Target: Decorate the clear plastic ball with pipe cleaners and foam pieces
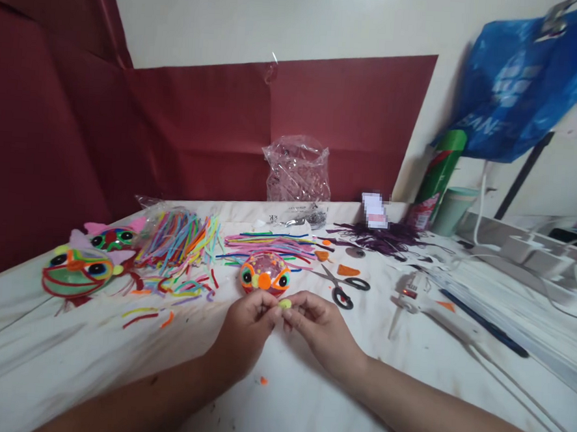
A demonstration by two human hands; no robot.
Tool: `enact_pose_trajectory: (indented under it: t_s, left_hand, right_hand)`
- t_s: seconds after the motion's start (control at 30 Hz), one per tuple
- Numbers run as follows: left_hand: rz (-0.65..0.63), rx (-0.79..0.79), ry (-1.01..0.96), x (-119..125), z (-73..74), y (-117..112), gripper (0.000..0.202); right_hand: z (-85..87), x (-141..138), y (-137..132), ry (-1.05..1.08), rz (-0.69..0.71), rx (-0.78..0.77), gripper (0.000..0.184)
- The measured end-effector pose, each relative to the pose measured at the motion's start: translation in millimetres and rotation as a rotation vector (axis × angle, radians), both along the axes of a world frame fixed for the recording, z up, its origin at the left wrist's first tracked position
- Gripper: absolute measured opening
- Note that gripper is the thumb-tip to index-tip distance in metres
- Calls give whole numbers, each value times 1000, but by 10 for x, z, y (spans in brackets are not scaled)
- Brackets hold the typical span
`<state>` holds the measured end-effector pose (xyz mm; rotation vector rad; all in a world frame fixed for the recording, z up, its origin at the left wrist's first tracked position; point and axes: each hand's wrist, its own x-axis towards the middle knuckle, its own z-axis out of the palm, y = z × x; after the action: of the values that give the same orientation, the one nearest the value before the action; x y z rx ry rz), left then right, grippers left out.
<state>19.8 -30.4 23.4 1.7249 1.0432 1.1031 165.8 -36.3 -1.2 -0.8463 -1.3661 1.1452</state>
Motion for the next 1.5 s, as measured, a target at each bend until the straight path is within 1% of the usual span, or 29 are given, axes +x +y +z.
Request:
enact_pose_trajectory:
  t_s: [0.17, 0.3, 0.37, 0.43, 0.53, 0.6, 0.67, 0.7, 0.77, 0.83, 0.87, 0.93, 1.0, 1.07, 1.17, 1.23, 1.33, 1.4, 1.5]
  left_hand:
    - [37, 45, 121, -38, -38, 35, 15]
    - [3, 133, 216, -122, -56, 73, 13]
    - [-15, 202, 273, -151, -75, 90, 13]
    - [-26, 279, 336, -167, -108, 102, 13]
    - [-47, 390, 425, -176, -163, 101, 15]
    - [-78, 445, 471, -180, -175, 91, 16]
    - [-111, 471, 485, -181, -151, 78, 15]
    - [-112, 464, 470, -181, -128, 71, 14]
    - [-70, 400, 385, -175, -72, 57, 13]
    - [-20, 291, 262, -160, -34, 41, 13]
    - [-8, 239, 205, -148, -29, 32, 14]
    - [-9, 168, 122, -121, -47, 13, 15]
    - [-11, 114, 76, -92, -86, 0, 15]
    - [-6, 63, 70, -76, -119, 0, 14]
    - [-18, 42, 151, -89, -137, 26, 12]
    - [-37, 86, 232, -118, -140, 52, 12]
    - [-59, 211, 342, -154, -162, 78, 14]
    - [-72, 285, 405, -160, -189, 82, 14]
    - [-105, 310, 479, -145, -226, 73, 14]
  right_hand:
    - [47, 46, 5, -107, -43, 69, 22]
    - [55, 56, -21, -239, -35, 116, 20]
    - [56, 62, -32, -376, -74, 191, 19]
    - [59, 77, -34, -538, -106, 315, 16]
    - [61, 114, -24, -727, -85, 482, 14]
    - [63, 136, -16, -813, -58, 532, 15]
    - [71, 144, -13, -828, -33, 525, 16]
    - [78, 141, -12, -788, -22, 487, 16]
    - [92, 121, -13, -609, 9, 334, 14]
    - [97, 86, -20, -386, 51, 158, 13]
    - [94, 66, -26, -298, 68, 96, 14]
    - [77, 28, -47, -196, 58, 40, 16]
    - [56, 4, -70, -182, 5, 43, 16]
    - [44, -1, -83, -220, -37, 65, 17]
    - [48, 26, -70, -351, -64, 111, 19]
    - [62, 60, -48, -497, -71, 177, 18]
    - [91, 121, -24, -734, -49, 324, 13]
    - [113, 160, -19, -841, -10, 414, 14]
    - [144, 204, -17, -934, 87, 498, 16]
